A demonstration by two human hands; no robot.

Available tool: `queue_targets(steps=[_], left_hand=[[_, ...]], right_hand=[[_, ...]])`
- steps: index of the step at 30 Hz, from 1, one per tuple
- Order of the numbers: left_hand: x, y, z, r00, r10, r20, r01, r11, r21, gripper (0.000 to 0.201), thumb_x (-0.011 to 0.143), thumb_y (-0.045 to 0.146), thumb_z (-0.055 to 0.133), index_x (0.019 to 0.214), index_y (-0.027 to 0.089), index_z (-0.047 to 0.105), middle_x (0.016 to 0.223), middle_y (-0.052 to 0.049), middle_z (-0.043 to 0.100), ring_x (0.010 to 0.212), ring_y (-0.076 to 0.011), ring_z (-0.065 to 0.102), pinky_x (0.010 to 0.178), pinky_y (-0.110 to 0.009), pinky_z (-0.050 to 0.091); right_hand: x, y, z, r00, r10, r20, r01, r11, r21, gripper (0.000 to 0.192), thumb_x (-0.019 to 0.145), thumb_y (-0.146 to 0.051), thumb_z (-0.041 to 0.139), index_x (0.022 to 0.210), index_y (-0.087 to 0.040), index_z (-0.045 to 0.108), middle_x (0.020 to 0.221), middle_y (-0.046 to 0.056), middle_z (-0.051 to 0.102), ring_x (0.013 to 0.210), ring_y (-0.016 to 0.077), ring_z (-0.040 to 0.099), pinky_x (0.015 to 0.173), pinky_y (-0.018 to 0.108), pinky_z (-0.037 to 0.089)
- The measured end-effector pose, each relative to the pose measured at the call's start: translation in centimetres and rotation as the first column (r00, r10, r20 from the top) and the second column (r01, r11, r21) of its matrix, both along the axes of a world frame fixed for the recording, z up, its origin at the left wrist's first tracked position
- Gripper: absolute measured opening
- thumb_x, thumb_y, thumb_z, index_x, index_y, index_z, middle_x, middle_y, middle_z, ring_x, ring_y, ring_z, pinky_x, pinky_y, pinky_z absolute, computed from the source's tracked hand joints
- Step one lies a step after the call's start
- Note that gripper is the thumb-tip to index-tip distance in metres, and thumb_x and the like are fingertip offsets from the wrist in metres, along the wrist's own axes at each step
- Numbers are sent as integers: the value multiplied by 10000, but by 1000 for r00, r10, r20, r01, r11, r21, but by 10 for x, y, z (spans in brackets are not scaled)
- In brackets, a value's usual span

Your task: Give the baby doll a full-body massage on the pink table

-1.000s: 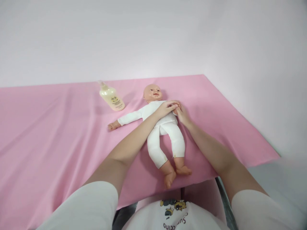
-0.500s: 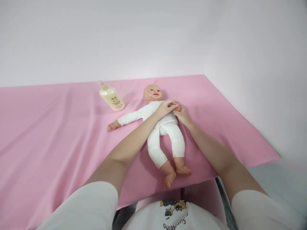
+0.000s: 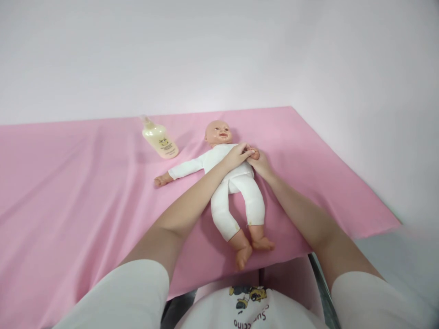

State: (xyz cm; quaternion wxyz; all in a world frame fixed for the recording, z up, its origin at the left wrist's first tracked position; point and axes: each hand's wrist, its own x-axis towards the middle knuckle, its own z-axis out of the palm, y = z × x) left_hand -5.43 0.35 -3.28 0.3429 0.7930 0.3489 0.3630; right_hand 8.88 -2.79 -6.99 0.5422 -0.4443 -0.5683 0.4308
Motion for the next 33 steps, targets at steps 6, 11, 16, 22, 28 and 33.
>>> queue_targets(steps=[6,11,16,22,28,33], left_hand=[[1,1,0,999,10,-47,-7,998,55,265,924,410,582,763,214,502,772,-10,601,767,-186,542,785,-335,445],[2,3,0,999,11,-43,-9,999,41,274,907,384,600,717,217,494,719,9,558,727,-176,506,742,-324,425],[1,4,0,1000,0,-30,1,1000,30,318,888,411,607,678,219,465,691,19,505,695,-166,461,718,-320,398],[1,5,0,1000,-15,-12,16,999,41,364,882,419,602,630,224,427,685,16,484,704,-169,458,747,-329,409],[1,4,2,999,-41,-15,42,998,40,311,899,364,590,653,218,469,702,12,515,738,-180,494,774,-335,429],[0,3,4,997,-72,-20,73,996,60,297,919,389,556,684,216,500,744,-2,533,772,-189,507,802,-338,428]], right_hand=[[0,-1,1,1000,-10,17,9,1000,29,323,742,-430,690,980,-211,697,1037,48,783,1016,234,726,944,369,571],[0,0,0,999,-23,36,22,999,33,295,731,-425,681,946,-223,683,981,28,768,969,222,710,898,349,566],[0,1,0,999,-34,37,33,999,5,284,700,-414,709,910,-226,679,967,23,766,961,223,706,889,348,568],[-2,1,0,998,-49,35,49,999,-12,278,683,-403,715,891,-225,670,948,20,757,931,214,699,870,344,567],[-1,-1,2,999,-40,14,40,999,1,293,704,-429,718,906,-224,660,963,23,756,950,212,697,898,353,564],[1,-3,3,999,-32,-4,32,999,4,307,705,-439,728,910,-220,663,959,28,752,949,212,690,915,358,560]])
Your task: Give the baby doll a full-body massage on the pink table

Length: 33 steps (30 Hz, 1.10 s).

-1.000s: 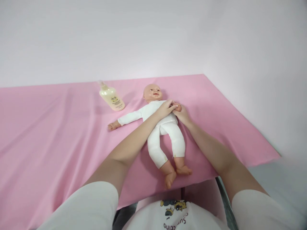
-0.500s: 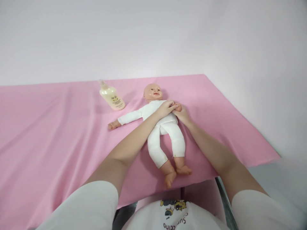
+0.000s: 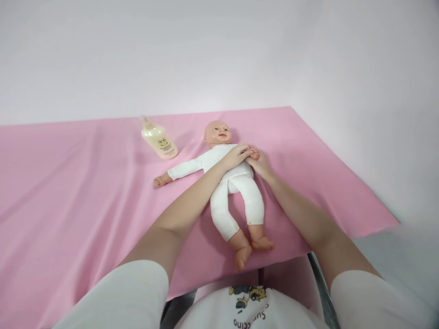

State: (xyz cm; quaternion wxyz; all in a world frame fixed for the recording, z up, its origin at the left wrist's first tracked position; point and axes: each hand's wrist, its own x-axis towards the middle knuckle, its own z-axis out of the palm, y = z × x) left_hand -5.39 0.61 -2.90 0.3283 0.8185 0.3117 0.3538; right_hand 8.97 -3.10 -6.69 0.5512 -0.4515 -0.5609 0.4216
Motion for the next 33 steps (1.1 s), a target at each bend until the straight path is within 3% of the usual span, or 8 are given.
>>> queue_targets(steps=[5,11,17,21,26,33], left_hand=[[-1,1,0,999,-30,18,31,999,-27,300,953,382,529,708,209,514,750,-2,539,770,-186,521,812,-337,456],[-3,3,-5,996,-20,86,27,996,-84,399,976,530,463,740,214,522,744,-2,532,757,-187,515,820,-334,461],[-2,5,-9,994,1,108,12,993,-115,348,985,438,456,741,201,528,722,3,537,735,-177,525,799,-337,480],[-2,3,-10,996,-19,93,30,992,-124,193,928,350,582,964,165,620,968,-49,690,964,-208,639,957,-378,516],[-1,0,-13,992,-127,24,129,990,-58,508,814,288,756,1268,145,579,1258,-128,681,1163,-262,650,1046,-422,517],[0,3,-17,987,-162,-1,162,987,17,666,789,162,747,1416,163,523,1419,-155,624,1298,-284,613,1133,-442,476]], right_hand=[[2,2,-2,998,37,-41,-36,999,26,291,711,-443,729,882,-223,646,894,11,718,881,195,669,882,347,553],[3,5,-6,994,30,-108,-23,997,69,261,711,-454,730,807,-234,629,843,7,679,869,202,658,871,348,554],[1,5,-4,987,22,-160,-12,998,66,411,782,-626,676,848,-220,683,915,28,731,945,211,690,948,346,563],[-2,6,-5,981,-24,-192,39,997,74,508,799,-726,629,876,-228,692,948,35,753,986,214,703,955,350,561],[-2,6,-5,984,-32,-177,48,995,85,581,824,-803,562,780,-230,646,784,31,697,859,210,694,864,355,574],[0,7,-4,983,-34,-183,53,994,100,618,839,-827,519,826,-225,658,891,52,732,901,218,705,883,365,574]])
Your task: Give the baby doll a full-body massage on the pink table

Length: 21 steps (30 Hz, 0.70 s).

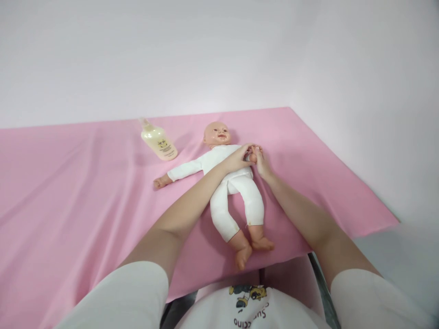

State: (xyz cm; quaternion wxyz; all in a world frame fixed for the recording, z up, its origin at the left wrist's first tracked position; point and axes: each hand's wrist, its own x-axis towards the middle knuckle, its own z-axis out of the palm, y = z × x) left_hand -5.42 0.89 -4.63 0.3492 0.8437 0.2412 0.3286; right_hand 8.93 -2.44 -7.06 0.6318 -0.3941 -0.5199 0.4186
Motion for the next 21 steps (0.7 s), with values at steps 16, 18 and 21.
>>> queue_targets(steps=[16,18,21], left_hand=[[-2,-1,4,998,-11,-58,12,1000,14,609,852,223,744,1424,135,555,1359,-148,690,1221,-278,664,1101,-437,510],[-2,-2,5,998,-16,-56,16,1000,0,614,852,221,737,1431,138,552,1354,-145,694,1220,-274,666,1096,-433,515],[-2,-3,6,998,-17,-64,17,1000,-9,614,858,218,714,1443,133,546,1345,-148,698,1204,-271,672,1092,-434,517]], right_hand=[[0,0,1,999,-11,30,12,1000,-23,490,814,-726,611,811,-236,626,804,25,673,854,210,670,844,357,560],[1,1,-1,999,-13,36,14,999,-34,465,800,-704,635,821,-239,626,794,17,665,858,209,667,840,352,562],[1,2,-2,998,-25,53,27,999,-44,381,772,-602,685,861,-235,636,861,29,690,911,214,680,865,353,569]])
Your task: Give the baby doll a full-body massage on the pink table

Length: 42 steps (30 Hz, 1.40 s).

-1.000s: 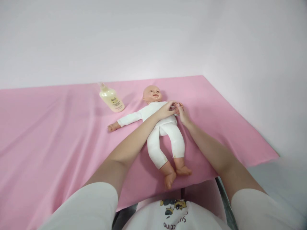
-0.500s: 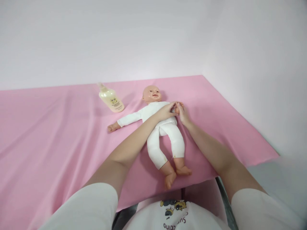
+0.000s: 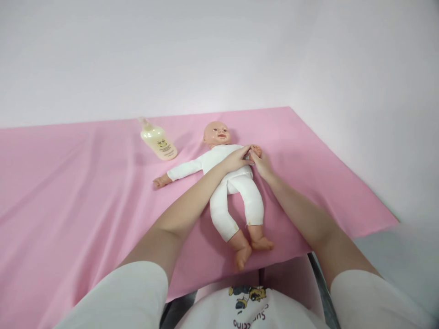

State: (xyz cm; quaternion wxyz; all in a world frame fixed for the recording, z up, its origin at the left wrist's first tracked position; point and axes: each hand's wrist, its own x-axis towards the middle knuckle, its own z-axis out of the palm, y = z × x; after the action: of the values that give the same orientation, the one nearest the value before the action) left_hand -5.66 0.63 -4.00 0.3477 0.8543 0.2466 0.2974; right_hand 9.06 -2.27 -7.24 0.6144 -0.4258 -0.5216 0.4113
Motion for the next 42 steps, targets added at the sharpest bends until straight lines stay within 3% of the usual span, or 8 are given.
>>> queue_targets(steps=[4,10,18,22,26,35,39,42], left_hand=[[-1,1,0,999,28,-26,-27,999,35,600,853,192,669,1435,114,547,1364,-154,685,1253,-281,643,1127,-437,488],[-2,4,-4,999,25,-45,-23,999,44,591,830,132,596,1418,123,541,1330,-132,696,1181,-257,663,1095,-420,500],[0,-1,1,999,18,-27,-17,1000,21,460,901,265,658,1338,128,619,1220,-120,730,1089,-262,672,1030,-418,526],[2,-2,3,1000,14,-10,-14,1000,28,447,889,245,667,1318,121,639,1219,-124,731,1147,-274,657,1070,-414,501],[2,-2,5,1000,-18,14,18,1000,23,344,868,241,673,1185,109,702,1116,-119,742,1164,-282,652,1094,-407,483],[2,-2,4,1000,-4,-10,4,999,44,242,877,292,656,1039,118,697,1119,-132,727,1052,-266,657,1045,-420,502],[0,0,-2,999,39,-38,-38,999,30,424,884,287,636,1262,97,647,1237,-156,711,1122,-276,656,1068,-424,504],[-3,4,-8,997,73,-34,-72,997,18,696,867,248,631,1534,146,461,1306,-121,698,1178,-255,654,1096,-407,492]], right_hand=[[1,0,2,998,20,61,-19,1000,-10,266,754,-463,686,854,-227,619,930,45,703,982,225,688,904,366,558],[0,-1,8,992,20,128,-15,999,-43,207,711,-395,695,780,-224,600,879,11,721,903,188,674,878,318,560],[-1,-2,6,996,10,-88,-11,1000,-8,409,772,-627,696,844,-231,630,904,36,695,954,211,678,942,361,581],[0,0,6,994,-31,-100,27,999,-37,477,817,-715,630,844,-239,614,946,50,693,1069,227,653,1026,369,551],[1,0,5,997,-35,-66,34,999,-25,486,825,-731,587,819,-244,597,950,56,670,1073,230,643,1041,373,539],[3,5,-2,994,-6,-109,1,999,-46,376,787,-599,688,873,-238,627,983,53,689,1102,239,661,1065,417,526],[2,3,1,999,15,-50,-17,999,-44,240,755,-436,720,862,-233,648,936,33,704,1014,229,691,994,391,558],[2,-1,6,998,65,-3,-65,998,-8,176,743,-358,715,841,-231,644,903,21,707,947,215,698,940,370,572]])
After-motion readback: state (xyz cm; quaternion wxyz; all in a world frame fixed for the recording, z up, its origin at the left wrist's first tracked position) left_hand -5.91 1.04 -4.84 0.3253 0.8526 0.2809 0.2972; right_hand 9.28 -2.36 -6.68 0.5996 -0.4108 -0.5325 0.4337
